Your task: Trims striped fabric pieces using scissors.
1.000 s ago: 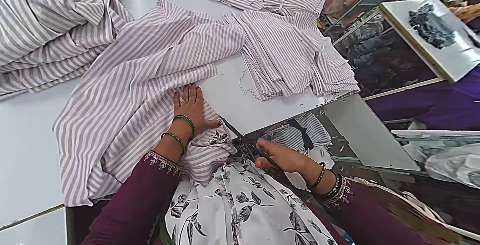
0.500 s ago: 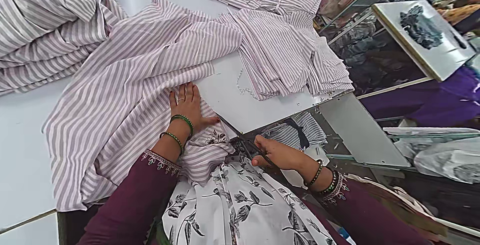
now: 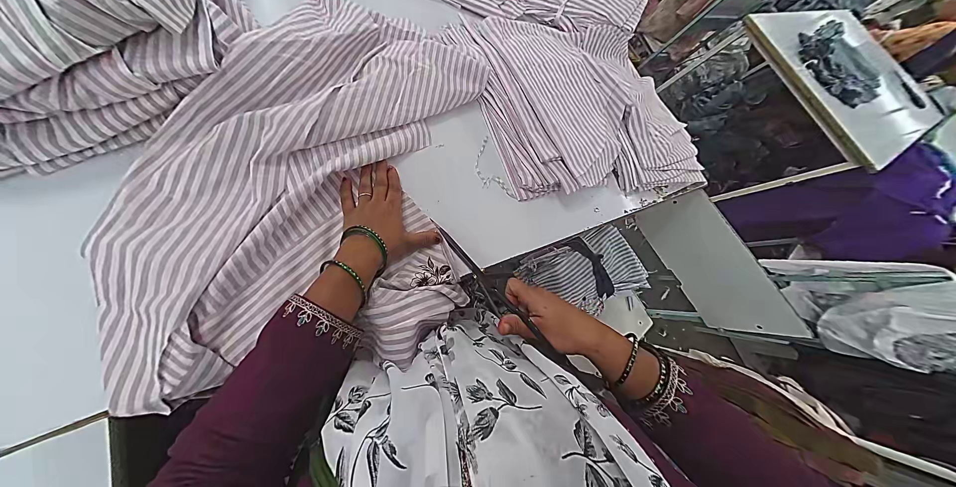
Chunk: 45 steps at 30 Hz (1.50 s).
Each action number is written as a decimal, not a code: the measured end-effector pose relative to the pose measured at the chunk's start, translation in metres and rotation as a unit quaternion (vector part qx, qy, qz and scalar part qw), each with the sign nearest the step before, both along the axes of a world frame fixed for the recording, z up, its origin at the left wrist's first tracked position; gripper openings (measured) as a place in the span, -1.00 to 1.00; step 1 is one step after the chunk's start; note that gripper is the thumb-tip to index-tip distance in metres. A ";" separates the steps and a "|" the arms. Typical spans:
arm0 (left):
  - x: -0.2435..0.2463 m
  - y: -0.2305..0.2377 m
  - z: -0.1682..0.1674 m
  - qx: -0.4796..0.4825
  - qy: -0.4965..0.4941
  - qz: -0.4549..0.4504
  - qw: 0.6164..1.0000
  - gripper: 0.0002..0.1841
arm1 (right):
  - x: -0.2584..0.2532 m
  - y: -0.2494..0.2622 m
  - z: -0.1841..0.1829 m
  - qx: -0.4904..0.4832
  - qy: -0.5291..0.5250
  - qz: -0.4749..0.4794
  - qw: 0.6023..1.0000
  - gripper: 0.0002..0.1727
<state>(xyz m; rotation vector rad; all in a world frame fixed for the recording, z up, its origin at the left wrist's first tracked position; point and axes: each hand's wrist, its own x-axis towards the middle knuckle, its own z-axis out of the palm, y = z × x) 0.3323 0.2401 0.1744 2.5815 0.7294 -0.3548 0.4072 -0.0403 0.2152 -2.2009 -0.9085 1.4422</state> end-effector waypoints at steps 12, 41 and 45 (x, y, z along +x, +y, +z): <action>0.001 0.000 0.001 0.004 0.016 -0.002 1.000 0.54 | 0.001 -0.003 -0.003 0.014 0.030 -0.030 0.999 -0.42; 0.004 0.002 0.002 0.006 0.028 -0.010 1.000 0.53 | 0.013 0.010 0.000 -0.009 0.074 -0.044 0.996 -0.34; 0.004 0.001 0.005 0.004 0.031 -0.006 0.999 0.52 | 0.011 0.013 0.001 -0.009 0.076 -0.051 0.996 -0.46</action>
